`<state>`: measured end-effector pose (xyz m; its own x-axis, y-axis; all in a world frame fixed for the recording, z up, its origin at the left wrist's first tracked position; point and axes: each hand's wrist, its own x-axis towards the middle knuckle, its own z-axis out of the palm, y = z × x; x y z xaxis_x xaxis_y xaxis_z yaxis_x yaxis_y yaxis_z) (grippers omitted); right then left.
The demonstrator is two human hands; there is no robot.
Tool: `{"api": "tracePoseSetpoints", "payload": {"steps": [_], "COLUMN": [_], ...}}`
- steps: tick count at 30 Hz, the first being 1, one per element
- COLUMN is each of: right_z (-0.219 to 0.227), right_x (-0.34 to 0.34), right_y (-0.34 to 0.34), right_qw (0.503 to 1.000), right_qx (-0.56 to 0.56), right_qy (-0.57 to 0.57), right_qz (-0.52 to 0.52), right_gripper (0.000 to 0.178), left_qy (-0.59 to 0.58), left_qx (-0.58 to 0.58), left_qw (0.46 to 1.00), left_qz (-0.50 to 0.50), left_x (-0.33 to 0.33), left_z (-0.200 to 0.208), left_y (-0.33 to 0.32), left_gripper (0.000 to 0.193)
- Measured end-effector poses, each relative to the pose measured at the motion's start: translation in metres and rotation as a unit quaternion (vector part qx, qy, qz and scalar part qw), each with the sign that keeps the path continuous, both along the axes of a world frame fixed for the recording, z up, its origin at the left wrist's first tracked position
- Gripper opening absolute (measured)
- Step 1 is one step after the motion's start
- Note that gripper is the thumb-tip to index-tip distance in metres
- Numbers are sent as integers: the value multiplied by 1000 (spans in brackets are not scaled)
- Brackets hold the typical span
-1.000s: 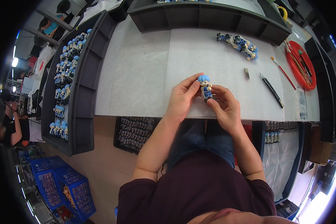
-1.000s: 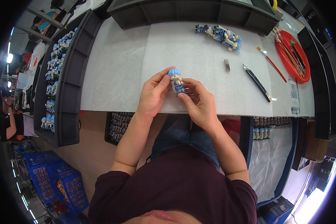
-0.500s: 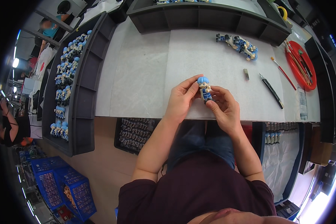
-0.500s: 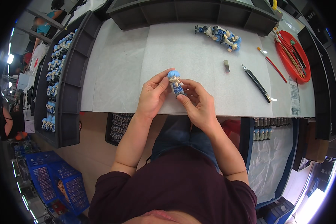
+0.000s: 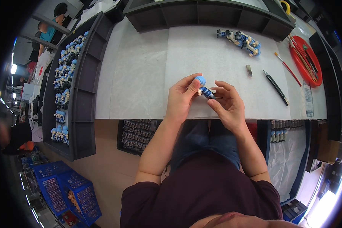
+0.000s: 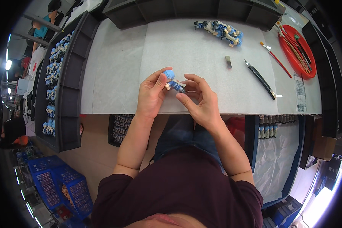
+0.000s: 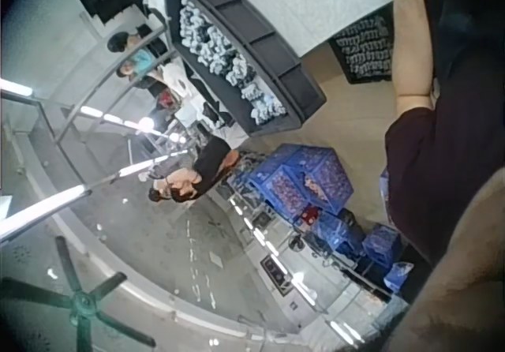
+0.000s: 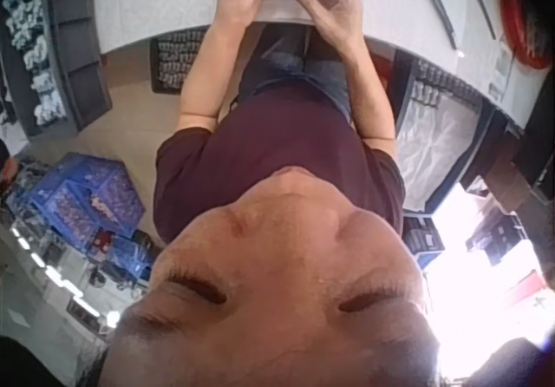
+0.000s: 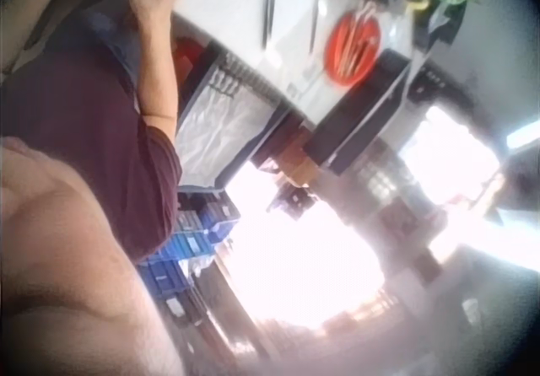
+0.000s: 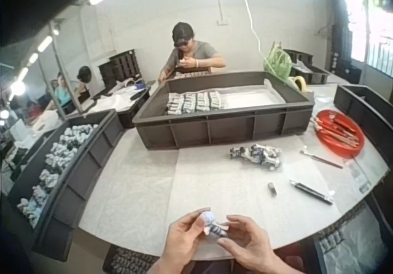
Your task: The person assembles small blue and white figurines by hand at a workbench. They pick up individual figures, attach small cylindrical bases to their feet, and place the completed units into a tray. The process is repeated for multiple figures throughout the clip.
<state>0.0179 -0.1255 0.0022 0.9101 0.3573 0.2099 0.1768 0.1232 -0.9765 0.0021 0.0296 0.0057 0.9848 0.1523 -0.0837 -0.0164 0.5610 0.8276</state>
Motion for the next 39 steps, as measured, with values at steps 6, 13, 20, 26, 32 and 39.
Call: {"api": "tracePoseSetpoints", "payload": {"steps": [6, 13, 20, 26, 32, 39], "right_z": [3, 6, 8, 11, 12, 14], "right_x": [0, 4, 4, 7, 8, 7], "right_y": [-5, -9, -7, -9, -10, -11], "right_qw": [996, 992, 994, 988, 989, 984], "right_qx": [24, 41, 26, 36, 18, 59], "right_qy": [75, 71, 68, 110, 105, 129], "right_qz": [40, 93, 78, 100, 107, 108], "right_gripper": [46, 36, 32, 32, 33, 35], "left_qy": [19, 12, -10, -29, -46, -52], "left_qx": [16, 39, 12, 17, 15, 21], "left_qw": [1000, 999, 1000, 999, 999, 998], "left_qz": [7, 13, 2, -15, -18, -33], "left_x": [2, 2, 1, 0, -1, -2], "left_z": [3, -1, 4, -7, -9, -9], "left_y": [-3, -3, -3, 2, 4, 6], "left_gripper": [33, 32, 29, 32, 33, 34]}}
